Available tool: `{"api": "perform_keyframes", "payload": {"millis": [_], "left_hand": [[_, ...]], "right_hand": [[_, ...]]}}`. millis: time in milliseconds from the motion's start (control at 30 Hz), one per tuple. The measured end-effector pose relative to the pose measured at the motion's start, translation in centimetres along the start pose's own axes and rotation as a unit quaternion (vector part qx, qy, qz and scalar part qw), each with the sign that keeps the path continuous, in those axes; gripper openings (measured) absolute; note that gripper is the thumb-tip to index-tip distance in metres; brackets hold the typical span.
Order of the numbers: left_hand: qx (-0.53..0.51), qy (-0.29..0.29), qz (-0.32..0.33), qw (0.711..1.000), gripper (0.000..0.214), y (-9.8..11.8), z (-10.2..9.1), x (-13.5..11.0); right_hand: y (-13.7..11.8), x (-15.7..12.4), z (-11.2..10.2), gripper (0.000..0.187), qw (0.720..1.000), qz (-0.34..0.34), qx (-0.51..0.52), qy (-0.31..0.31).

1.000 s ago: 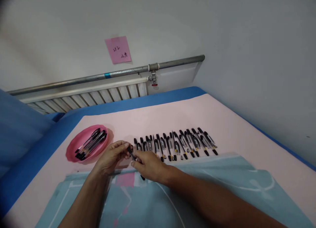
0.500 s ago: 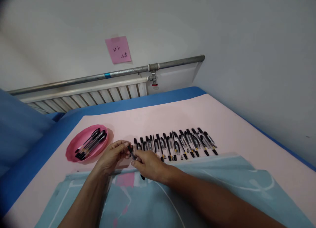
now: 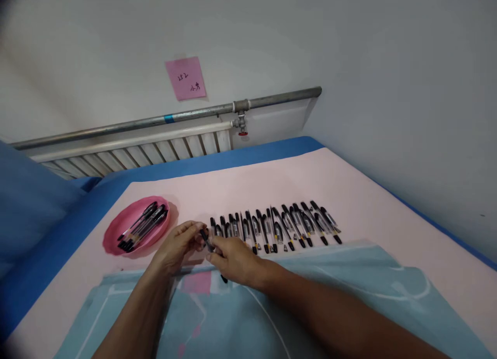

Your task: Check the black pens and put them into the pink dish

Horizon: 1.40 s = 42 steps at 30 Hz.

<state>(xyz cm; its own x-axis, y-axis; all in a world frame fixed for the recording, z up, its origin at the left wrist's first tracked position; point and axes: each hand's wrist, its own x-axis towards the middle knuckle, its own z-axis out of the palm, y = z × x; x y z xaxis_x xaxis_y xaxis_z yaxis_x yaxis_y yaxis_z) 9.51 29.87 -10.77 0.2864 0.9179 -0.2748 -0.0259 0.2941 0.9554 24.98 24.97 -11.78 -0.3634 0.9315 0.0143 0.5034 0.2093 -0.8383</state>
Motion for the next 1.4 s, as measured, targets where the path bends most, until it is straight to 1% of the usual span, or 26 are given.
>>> {"api": "perform_keyframes", "payload": {"millis": [67,133,233,367,567,767,833,967,1200,1233,1300,1333,1400], "left_hand": [[0.013,0.018,0.009,1.0,0.032,0.0,0.1,0.0],[0.012,0.022,0.018,1.0,0.032,0.1,0.1,-0.1],[0.002,0.013,0.023,1.0,0.03,0.4,0.1,-0.3],[-0.014,-0.014,0.018,1.0,0.026,0.4,0.0,-0.3],[0.024,0.014,0.016,0.999,0.029,0.2,0.1,-0.3],[-0.008,-0.018,0.006,1.0,0.024,0.3,-0.2,-0.2],[-0.005,-0.015,0.002,1.0,0.027,0.3,-0.1,-0.2],[0.041,0.006,0.012,0.999,0.029,0.0,-0.1,-0.1],[0.014,-0.021,0.015,1.0,0.027,0.0,0.0,0.0],[0.021,-0.013,0.025,0.999,0.028,-0.1,0.0,0.1],[0.069,0.025,0.056,0.996,0.029,-0.5,-0.1,0.5],[0.11,0.053,0.076,0.99,0.029,-0.7,-0.2,0.7],[0.214,0.105,0.119,0.964,0.025,-1.2,-0.4,1.1]], "right_hand": [[0.0,0.0,0.0,0.012,1.0,-0.001,0.001,0.003],[0.1,0.0,0.0,0.012,1.0,-0.001,0.003,0.003],[0.1,0.0,0.1,0.013,1.0,-0.001,0.006,-0.001],[0.2,0.0,0.1,0.014,1.0,-0.008,0.009,0.008],[0.1,0.0,0.1,0.011,1.0,-0.008,0.013,0.004],[0.1,0.0,0.0,0.012,1.0,-0.004,0.007,0.003],[0.1,0.0,0.0,0.012,1.0,-0.001,0.01,-0.002],[0.0,0.0,-0.1,0.01,1.0,-0.006,0.008,0.001],[0.1,0.1,0.2,0.01,0.999,0.006,0.032,0.006],[0.2,0.1,0.2,0.01,0.999,0.011,0.035,0.01],[0.2,0.2,0.2,0.011,0.999,0.025,0.041,0.023],[0.3,0.3,0.2,0.012,0.998,0.032,0.045,0.03],[0.3,0.4,0.2,0.012,0.997,0.044,0.052,0.042]]}}
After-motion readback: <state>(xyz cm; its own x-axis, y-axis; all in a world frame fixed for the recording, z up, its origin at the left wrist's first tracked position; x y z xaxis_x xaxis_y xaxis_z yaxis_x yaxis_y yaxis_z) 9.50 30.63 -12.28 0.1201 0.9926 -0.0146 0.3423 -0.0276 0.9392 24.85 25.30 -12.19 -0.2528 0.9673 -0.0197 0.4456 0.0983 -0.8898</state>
